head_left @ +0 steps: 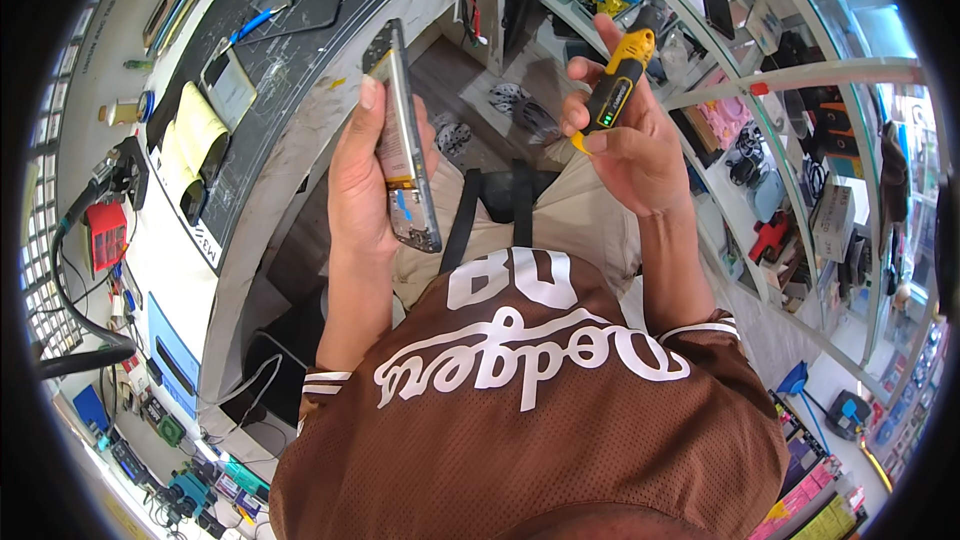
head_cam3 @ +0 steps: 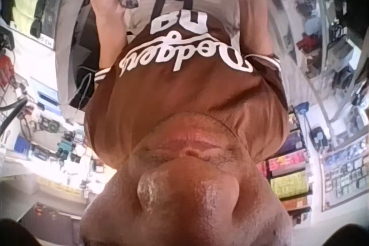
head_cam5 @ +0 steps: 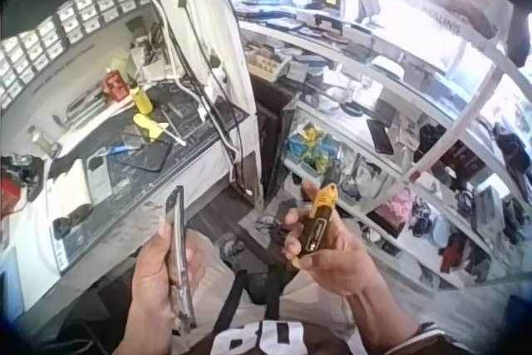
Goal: The person removes the back cover of a smartphone, handles a small component, and uses a yellow heat gun to apply heat along the edges of the phone's internal frame. The phone remains open with the battery exposed.
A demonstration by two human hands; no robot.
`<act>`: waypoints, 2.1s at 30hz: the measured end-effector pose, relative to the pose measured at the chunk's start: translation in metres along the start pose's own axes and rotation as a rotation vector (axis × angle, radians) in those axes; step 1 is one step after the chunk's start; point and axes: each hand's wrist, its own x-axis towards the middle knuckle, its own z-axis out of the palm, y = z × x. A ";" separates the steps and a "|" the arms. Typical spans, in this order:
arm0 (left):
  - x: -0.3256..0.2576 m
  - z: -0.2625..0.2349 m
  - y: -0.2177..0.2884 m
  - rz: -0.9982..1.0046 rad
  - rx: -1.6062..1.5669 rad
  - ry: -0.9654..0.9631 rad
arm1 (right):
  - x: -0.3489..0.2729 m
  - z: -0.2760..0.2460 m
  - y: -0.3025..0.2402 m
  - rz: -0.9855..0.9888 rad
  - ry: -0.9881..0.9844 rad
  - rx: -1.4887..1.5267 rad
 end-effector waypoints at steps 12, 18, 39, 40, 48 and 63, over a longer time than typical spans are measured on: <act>-0.002 0.029 0.004 0.014 0.109 0.044 | 0.002 0.031 0.018 -0.187 0.059 -1.246; -0.005 0.038 0.006 0.017 0.097 0.114 | 0.011 0.034 0.015 -0.193 0.005 -1.276; -0.010 0.046 0.006 -0.022 0.069 0.097 | 0.011 0.034 0.007 -0.178 0.015 -1.303; -0.010 0.050 0.007 -0.026 0.074 0.135 | 0.010 0.034 0.006 -0.174 -0.003 -1.312; -0.009 0.045 0.003 -0.021 0.105 0.063 | 0.009 0.034 0.006 -0.180 0.042 -1.290; -0.010 0.047 0.003 -0.040 0.199 0.032 | 0.007 0.031 -0.001 -0.167 0.034 -1.294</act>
